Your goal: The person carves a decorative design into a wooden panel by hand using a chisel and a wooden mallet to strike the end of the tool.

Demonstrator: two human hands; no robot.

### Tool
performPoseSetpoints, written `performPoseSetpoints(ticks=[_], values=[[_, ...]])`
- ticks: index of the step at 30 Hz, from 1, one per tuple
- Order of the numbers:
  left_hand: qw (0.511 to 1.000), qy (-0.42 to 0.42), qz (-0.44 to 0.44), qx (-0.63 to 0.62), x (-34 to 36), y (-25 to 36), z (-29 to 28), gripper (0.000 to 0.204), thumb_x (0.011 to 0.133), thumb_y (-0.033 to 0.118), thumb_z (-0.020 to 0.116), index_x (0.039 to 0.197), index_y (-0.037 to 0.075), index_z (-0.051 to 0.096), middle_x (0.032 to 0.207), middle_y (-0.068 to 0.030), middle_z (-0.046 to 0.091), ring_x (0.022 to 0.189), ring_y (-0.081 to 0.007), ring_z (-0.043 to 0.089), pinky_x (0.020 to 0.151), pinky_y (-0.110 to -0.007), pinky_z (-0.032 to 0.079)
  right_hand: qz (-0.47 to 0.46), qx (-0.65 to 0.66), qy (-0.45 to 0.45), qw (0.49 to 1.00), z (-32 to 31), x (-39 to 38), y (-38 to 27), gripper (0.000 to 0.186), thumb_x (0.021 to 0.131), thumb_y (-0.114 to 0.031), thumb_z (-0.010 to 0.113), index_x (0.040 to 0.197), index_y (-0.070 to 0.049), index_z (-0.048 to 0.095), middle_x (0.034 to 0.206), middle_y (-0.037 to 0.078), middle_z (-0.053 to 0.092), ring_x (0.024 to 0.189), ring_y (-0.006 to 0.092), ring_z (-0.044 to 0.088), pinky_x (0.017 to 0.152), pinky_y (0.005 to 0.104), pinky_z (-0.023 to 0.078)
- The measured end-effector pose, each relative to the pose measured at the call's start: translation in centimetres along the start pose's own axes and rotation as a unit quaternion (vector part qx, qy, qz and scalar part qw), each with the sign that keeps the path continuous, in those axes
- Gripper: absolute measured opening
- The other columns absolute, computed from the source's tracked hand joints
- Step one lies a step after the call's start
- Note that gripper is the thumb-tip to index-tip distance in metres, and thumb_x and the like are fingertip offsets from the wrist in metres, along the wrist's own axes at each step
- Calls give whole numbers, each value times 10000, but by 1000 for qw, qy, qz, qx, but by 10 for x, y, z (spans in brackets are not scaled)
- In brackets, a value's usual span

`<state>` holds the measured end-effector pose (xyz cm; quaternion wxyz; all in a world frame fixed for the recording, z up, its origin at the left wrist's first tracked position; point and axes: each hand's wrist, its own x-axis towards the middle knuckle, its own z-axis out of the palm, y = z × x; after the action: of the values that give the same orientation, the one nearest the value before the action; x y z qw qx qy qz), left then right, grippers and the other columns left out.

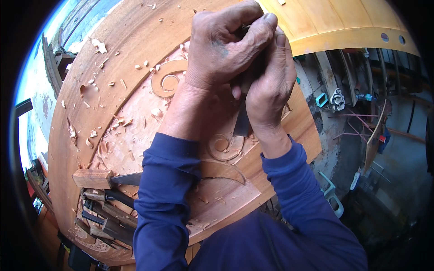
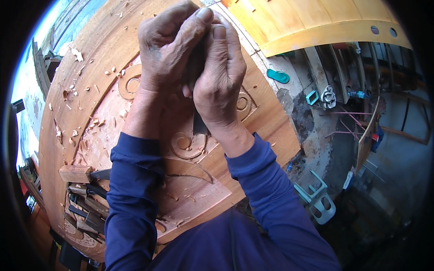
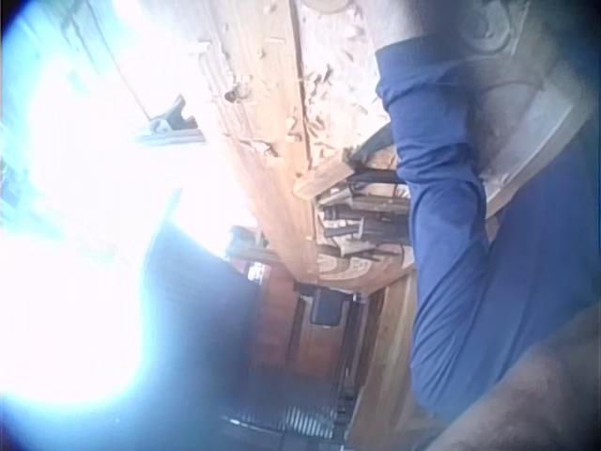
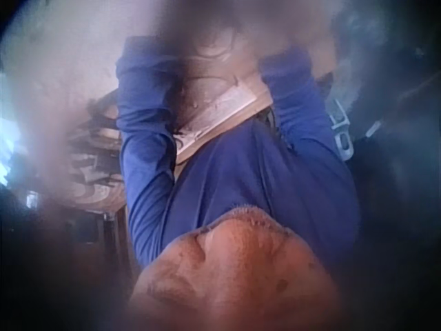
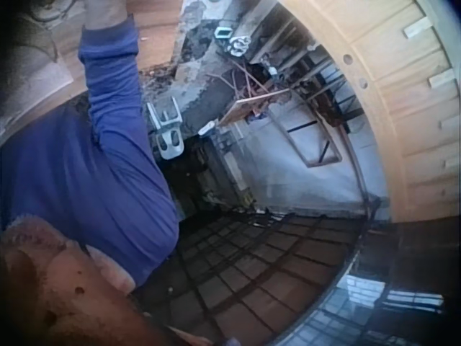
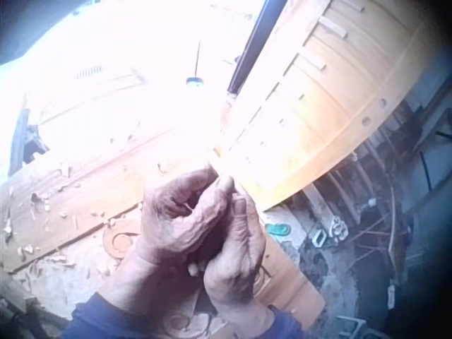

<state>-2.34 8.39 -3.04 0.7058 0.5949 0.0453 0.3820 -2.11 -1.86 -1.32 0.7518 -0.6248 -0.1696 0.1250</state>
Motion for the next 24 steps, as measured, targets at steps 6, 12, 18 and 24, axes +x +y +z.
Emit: performPoseSetpoints(ticks=[6,12,18,24], values=[[999,-37,-4,30,3,4,2,239,891,79,725,720,-18,590,545,-35,439,547,-30,433,482,-266,395,29,52,-21,998,-4,-8,-2,451,1177,-379,354,1340,-19,572,778,12,603,470,50,469,413,212,352],[974,-172,-34,141,0,5,0,293,955,240,715,816,-15,675,546,-90,526,519,-87,495,506,-315,437,158,110,76,978,-13,-20,-18,489,1163,-455,306,1274,-62,576,810,43,601,433,94,446,392,246,378],[984,80,-157,39,17,7,-18,543,1115,459,453,1126,-7,733,701,-120,711,577,-174,678,559,-279,538,50,130,176,974,-83,-23,-41,560,1141,-549,370,1476,-114,482,847,30,542,537,93,464,488,257,450],[984,145,-57,92,30,11,-36,626,1145,463,343,1140,-46,707,677,-170,715,525,-222,679,525,-295,540,-151,-122,211,958,-134,-101,-65,546,1141,-351,498,1564,-54,321,1144,186,627,964,249,604,916,434,539]])
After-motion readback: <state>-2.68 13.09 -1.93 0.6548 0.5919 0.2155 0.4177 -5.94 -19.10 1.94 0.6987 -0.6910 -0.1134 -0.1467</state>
